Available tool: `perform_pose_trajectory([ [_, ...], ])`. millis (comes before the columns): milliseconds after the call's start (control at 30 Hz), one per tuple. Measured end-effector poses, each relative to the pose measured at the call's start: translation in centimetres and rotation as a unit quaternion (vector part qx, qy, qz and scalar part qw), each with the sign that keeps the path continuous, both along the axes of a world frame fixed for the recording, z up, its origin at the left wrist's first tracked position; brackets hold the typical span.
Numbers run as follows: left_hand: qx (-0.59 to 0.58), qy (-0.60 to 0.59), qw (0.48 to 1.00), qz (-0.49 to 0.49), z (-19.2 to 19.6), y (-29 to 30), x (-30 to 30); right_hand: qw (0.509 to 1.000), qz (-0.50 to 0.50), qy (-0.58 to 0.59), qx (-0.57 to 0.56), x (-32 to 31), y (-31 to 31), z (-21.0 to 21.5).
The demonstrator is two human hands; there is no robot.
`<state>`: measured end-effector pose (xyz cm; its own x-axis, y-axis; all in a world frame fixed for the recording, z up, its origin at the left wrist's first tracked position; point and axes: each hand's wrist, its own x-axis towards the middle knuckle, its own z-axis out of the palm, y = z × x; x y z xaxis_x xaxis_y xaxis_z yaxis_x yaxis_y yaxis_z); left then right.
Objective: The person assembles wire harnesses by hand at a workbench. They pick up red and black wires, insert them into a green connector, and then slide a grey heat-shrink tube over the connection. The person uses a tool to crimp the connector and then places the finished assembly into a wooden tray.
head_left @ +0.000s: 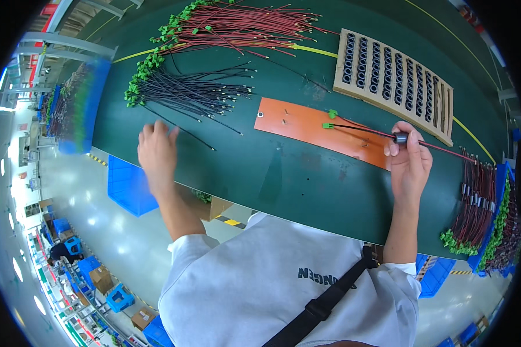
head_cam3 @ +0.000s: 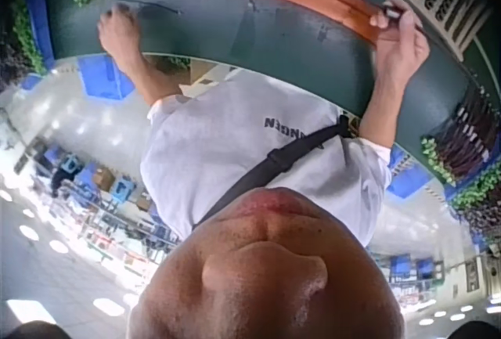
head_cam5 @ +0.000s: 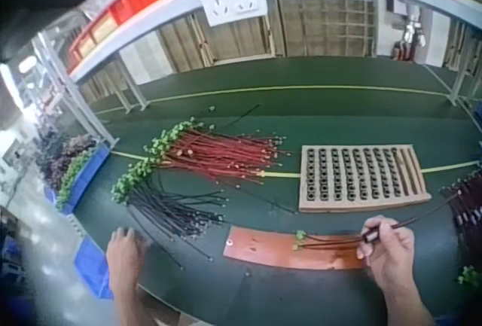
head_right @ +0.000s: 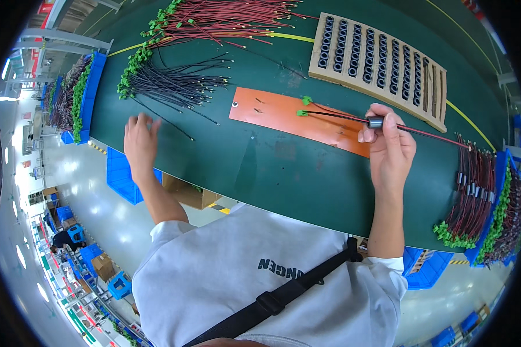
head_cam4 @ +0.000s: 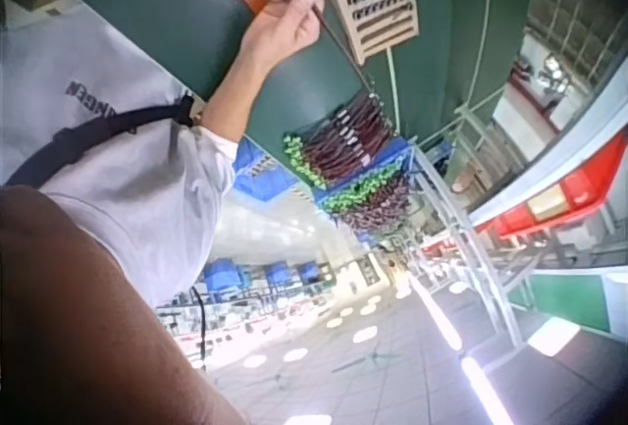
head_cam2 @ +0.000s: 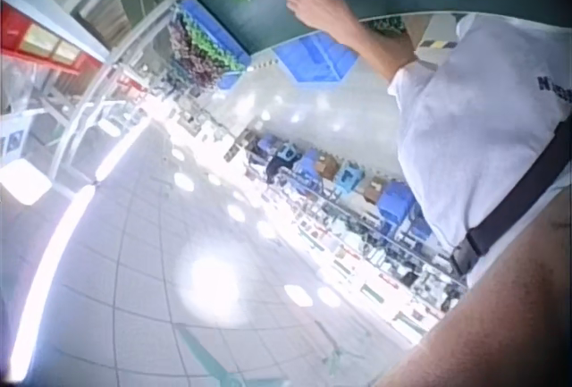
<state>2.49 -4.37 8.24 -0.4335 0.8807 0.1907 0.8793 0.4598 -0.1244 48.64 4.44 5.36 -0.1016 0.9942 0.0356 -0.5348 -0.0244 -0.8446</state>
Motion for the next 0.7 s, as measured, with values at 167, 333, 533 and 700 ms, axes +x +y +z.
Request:
perform_pose_trajectory([
  [167, 0.078, -0.153, 0.984, -0.049, -4.6, -1.7, -5.4, 0.999, 0.041, -0.019, -0.01, -0.8, -0.1, 0.2],
  [333, 0.115, -0.082, 0.983, -0.116, -5.7, 4.7, -3.2, 0.998, 0.063, -0.023, 0.004, -1.1, -0.2, -0.7],
  [533, 0.204, -0.115, 0.913, -0.333, 0.9, 7.6, 6.1, 0.996, 0.082, -0.016, 0.02, -1.5, 0.0, -0.5],
  [700, 0.058, -0.459, 0.708, -0.534, 1.3, 8.8, 17.6, 0.992, 0.118, 0.001, 0.041, -2.0, -0.3, 0.4],
])
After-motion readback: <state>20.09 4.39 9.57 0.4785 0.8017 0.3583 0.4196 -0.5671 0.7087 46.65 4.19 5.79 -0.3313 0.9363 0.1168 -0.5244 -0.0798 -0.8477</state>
